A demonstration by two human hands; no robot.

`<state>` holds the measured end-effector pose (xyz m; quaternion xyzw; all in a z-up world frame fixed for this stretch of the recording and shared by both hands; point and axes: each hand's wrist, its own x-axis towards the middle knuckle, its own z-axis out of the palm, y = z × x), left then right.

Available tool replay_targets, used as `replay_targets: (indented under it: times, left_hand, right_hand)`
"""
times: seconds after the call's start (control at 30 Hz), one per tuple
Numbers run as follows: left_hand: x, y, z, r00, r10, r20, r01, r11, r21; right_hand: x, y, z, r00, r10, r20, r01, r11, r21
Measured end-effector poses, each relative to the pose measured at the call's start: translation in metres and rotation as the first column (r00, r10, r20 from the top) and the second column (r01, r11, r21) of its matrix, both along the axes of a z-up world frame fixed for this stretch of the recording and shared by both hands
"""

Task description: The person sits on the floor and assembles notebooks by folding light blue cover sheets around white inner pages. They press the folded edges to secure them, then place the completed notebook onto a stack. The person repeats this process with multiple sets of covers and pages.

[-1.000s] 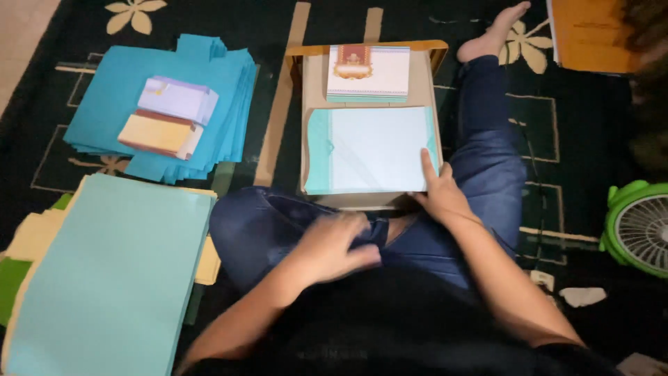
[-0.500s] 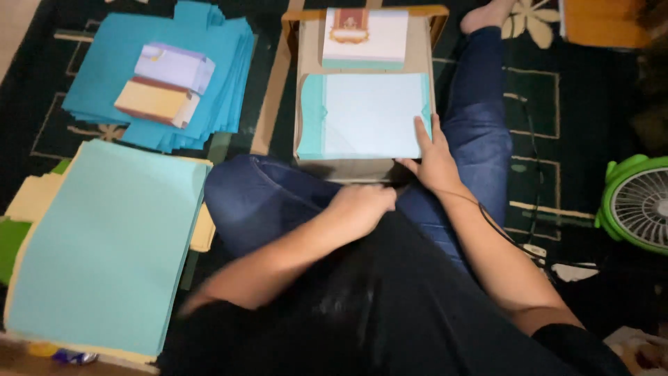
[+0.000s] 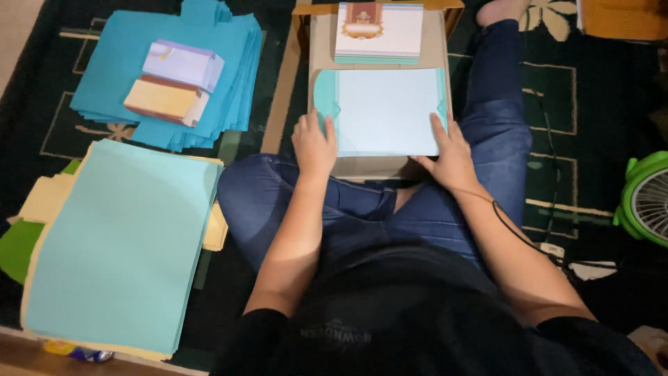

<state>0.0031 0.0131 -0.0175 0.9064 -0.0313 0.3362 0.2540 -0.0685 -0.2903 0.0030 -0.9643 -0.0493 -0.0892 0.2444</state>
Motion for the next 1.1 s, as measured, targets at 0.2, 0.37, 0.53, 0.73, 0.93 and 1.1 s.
replay_targets:
  times: [0.2, 0.37, 0.53, 0.73, 0.93, 1.1]
  left_hand:
    - [-0.013, -0.01, 0.023, 0.996, -0.001, -0.089, 0.004, 1.0, 0.026]
    - [-0.02, -0.008, 0.042, 0.963, -0.065, -0.261, 0.025, 0.988, -0.153]
    - [-0.007, 0.025, 0.03, 0.846, -0.351, -0.401, -0.03, 0.72, -0.694]
    - [-0.004, 0.048, 0.026, 0.676, -0.724, -0.136, -0.078, 0.113, -0.991]
    - [-0.018, 0.043, 0.04, 0.62, -0.641, -0.452, -0.052, 0.541, -0.839]
    - [-0.036, 0.066, 0.065, 0.5, -0.381, -0.778, 0.052, 0.91, -0.412]
  right_hand:
    - [-0.004, 0.004, 0.007, 0.995, -0.028, -0.098, 0.028, 1.0, -0.002]
    - [0.0, -0.004, -0.004, 0.999, 0.019, -0.031, -0.02, 1.0, -0.02]
    - [0.003, -0.007, -0.012, 1.0, 0.003, 0.011, -0.003, 0.999, -0.037]
    - [0.001, -0.017, -0.018, 0.997, 0.058, 0.048, -0.059, 0.998, 0.011]
    - [-0.007, -0.023, -0.02, 0.988, 0.124, 0.09, -0.124, 0.992, -0.008]
    - [-0.012, -0.028, -0.028, 0.984, 0.12, 0.128, -0.099, 0.982, -0.164]
